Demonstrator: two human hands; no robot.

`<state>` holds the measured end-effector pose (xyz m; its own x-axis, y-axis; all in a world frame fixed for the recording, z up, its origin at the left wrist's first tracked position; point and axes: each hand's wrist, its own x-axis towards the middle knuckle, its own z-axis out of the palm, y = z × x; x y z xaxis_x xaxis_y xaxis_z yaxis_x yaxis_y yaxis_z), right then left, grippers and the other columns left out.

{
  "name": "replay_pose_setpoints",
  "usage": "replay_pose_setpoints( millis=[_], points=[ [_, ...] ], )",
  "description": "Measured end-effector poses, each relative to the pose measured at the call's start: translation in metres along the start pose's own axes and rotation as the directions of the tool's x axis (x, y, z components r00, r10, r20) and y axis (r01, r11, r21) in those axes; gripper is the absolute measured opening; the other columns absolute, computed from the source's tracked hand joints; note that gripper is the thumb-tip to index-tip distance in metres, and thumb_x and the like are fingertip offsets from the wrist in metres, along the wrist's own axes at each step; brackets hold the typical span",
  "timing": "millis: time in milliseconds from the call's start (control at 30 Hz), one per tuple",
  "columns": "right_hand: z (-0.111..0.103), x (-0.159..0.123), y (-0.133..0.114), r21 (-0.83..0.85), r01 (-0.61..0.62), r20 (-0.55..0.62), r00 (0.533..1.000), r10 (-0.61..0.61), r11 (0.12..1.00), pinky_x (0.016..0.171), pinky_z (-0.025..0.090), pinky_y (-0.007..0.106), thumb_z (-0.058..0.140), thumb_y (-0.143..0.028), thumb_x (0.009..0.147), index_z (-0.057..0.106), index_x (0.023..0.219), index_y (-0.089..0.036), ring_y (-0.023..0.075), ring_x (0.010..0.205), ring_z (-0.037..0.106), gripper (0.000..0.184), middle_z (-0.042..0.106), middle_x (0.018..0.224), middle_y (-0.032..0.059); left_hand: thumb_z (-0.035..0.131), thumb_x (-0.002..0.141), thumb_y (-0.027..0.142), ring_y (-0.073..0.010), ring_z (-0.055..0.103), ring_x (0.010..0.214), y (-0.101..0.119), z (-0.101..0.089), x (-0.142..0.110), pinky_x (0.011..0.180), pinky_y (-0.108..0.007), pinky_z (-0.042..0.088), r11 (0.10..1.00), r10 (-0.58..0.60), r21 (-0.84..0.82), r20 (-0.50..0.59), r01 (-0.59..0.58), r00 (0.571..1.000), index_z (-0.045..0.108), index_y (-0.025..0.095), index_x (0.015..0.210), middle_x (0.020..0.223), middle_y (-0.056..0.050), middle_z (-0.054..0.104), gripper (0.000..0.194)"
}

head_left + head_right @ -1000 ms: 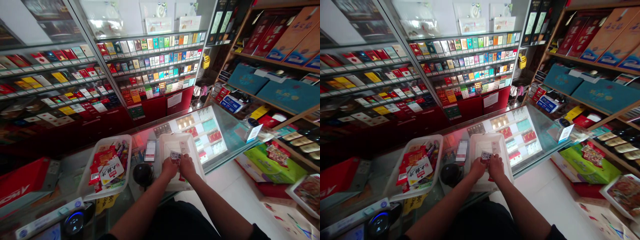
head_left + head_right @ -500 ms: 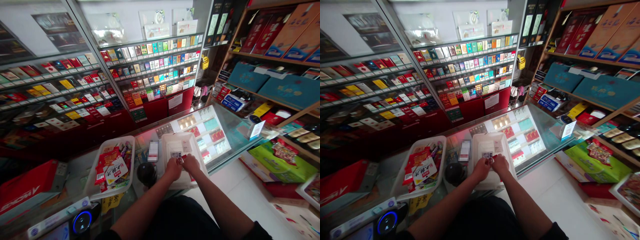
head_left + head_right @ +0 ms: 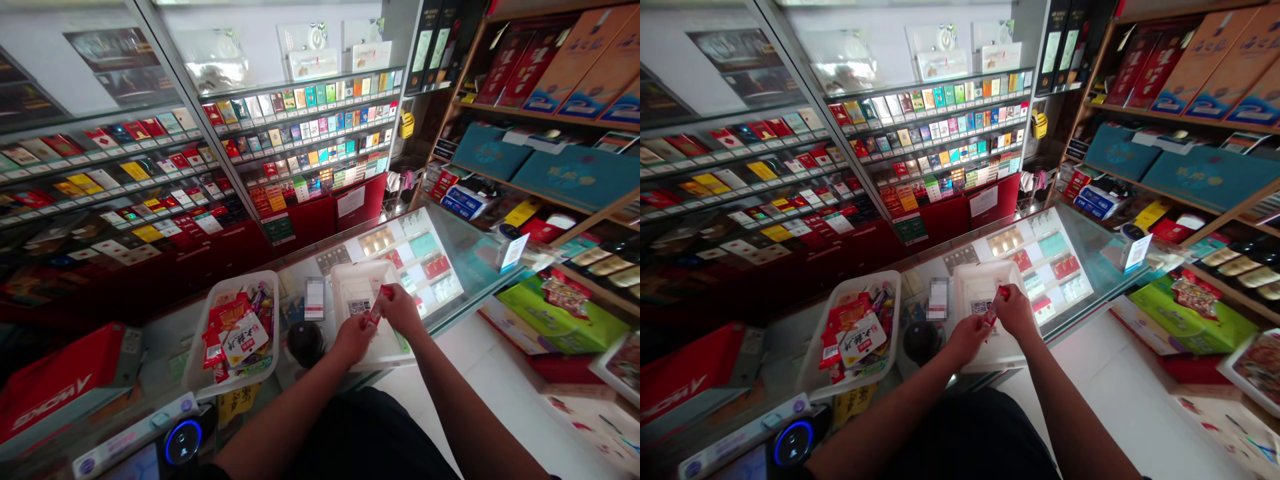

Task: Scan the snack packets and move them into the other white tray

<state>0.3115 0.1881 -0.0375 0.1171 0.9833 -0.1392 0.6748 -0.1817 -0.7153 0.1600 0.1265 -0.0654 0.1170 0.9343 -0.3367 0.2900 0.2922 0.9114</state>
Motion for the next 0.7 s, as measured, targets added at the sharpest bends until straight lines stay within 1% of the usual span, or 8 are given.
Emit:
replay_pose_setpoints(
  millis=[67, 133, 267, 367, 433, 500, 600, 700],
  points=[
    [-0.001, -0.004, -0.006, 0.186, -0.035, 0.016, 0.999, 0.032, 0.982, 0.06, 0.047, 0.03, 0.057, -0.034, 0.084, 0.065, 0.099, -0.02, 0.0203, 0.061, 0.066, 0.023, 0.07, 0.065, 0.0028, 0.067, 0.081, 0.032, -0.0139, 0.057, 0.061, 0.005, -0.008, -0.008, 0.058, -0.026, 0.042, 0.984, -0.087, -0.161, -0.034, 0.08, 0.996, 0.065, 0.017, 0.087, 0.073, -0.003, 0.067, 0.016],
    [0.002, -0.008, -0.01, 0.365, -0.082, 0.031, 0.997, 0.076, 0.928, 0.052, 0.045, 0.028, 0.058, -0.038, 0.084, 0.065, 0.093, -0.019, 0.0184, 0.05, 0.061, 0.022, 0.065, 0.056, 0.0007, 0.072, 0.078, 0.036, -0.0123, 0.056, 0.057, 0.012, -0.019, -0.017, 0.055, -0.025, 0.042, 0.937, -0.133, -0.332, -0.062, 0.105, 0.989, 0.066, 0.016, 0.091, 0.072, -0.003, 0.067, 0.025],
    [0.008, -0.016, -0.021, 0.627, -0.128, 0.062, 0.991, 0.115, 0.769, 0.046, 0.043, 0.026, 0.063, -0.043, 0.082, 0.064, 0.08, -0.018, 0.0148, 0.046, 0.056, 0.025, 0.062, 0.054, 0.0004, 0.085, 0.066, 0.042, -0.0127, 0.062, 0.057, 0.024, -0.046, -0.031, 0.057, -0.025, 0.047, 0.841, -0.174, -0.54, -0.21, 0.034, 0.962, 0.062, 0.015, 0.089, 0.073, -0.003, 0.069, 0.042],
    [0.01, -0.021, -0.032, 0.749, -0.164, 0.113, 0.986, 0.12, 0.642, 0.045, 0.04, 0.023, 0.068, -0.044, 0.079, 0.061, 0.073, -0.018, 0.0112, 0.045, 0.051, 0.028, 0.058, 0.052, -0.0011, 0.088, 0.062, 0.043, -0.0152, 0.067, 0.061, 0.03, -0.066, -0.036, 0.058, -0.026, 0.049, 0.806, -0.193, -0.591, -0.314, -0.032, 0.93, 0.06, 0.016, 0.087, 0.074, -0.004, 0.07, 0.046],
    [0.011, -0.023, -0.039, 0.808, -0.183, 0.141, 0.983, 0.118, 0.56, 0.044, 0.039, 0.022, 0.072, -0.043, 0.076, 0.06, 0.071, -0.018, 0.0095, 0.044, 0.048, 0.029, 0.056, 0.052, -0.0021, 0.086, 0.065, 0.046, -0.0165, 0.069, 0.063, 0.031, -0.078, -0.038, 0.058, -0.026, 0.049, 0.802, -0.181, -0.594, -0.35, -0.068, 0.919, 0.061, 0.015, 0.086, 0.075, -0.004, 0.07, 0.044],
    [0.015, -0.024, -0.043, 0.842, -0.191, 0.156, 0.981, 0.111, 0.505, 0.044, 0.038, 0.021, 0.076, -0.041, 0.073, 0.059, 0.07, -0.018, 0.0085, 0.045, 0.048, 0.029, 0.057, 0.055, -0.0022, 0.082, 0.069, 0.048, -0.0168, 0.069, 0.064, 0.03, -0.089, -0.04, 0.059, -0.026, 0.049, 0.805, -0.163, -0.587, -0.367, -0.092, 0.916, 0.063, 0.015, 0.084, 0.074, -0.005, 0.07, 0.041],
    [0.022, -0.027, -0.044, 0.855, -0.207, 0.182, 0.978, 0.099, 0.476, 0.043, 0.039, 0.021, 0.079, -0.041, 0.071, 0.06, 0.071, -0.018, 0.0084, 0.046, 0.049, 0.03, 0.058, 0.058, -0.0017, 0.082, 0.069, 0.047, -0.0151, 0.067, 0.064, 0.026, -0.102, -0.042, 0.061, -0.025, 0.049, 0.811, -0.157, -0.576, -0.385, -0.104, 0.909, 0.064, 0.015, 0.079, 0.071, -0.003, 0.068, 0.038],
    [0.03, -0.03, -0.044, 0.854, -0.223, 0.207, 0.974, 0.086, 0.471, 0.042, 0.041, 0.022, 0.079, -0.042, 0.072, 0.062, 0.073, -0.018, 0.0089, 0.044, 0.048, 0.03, 0.058, 0.057, -0.0021, 0.083, 0.065, 0.045, -0.0127, 0.063, 0.06, 0.02, -0.113, -0.045, 0.057, -0.023, 0.045, 0.816, -0.173, -0.57, -0.391, -0.091, 0.904, 0.066, 0.015, 0.078, 0.068, -0.002, 0.066, 0.037]
  ],
)
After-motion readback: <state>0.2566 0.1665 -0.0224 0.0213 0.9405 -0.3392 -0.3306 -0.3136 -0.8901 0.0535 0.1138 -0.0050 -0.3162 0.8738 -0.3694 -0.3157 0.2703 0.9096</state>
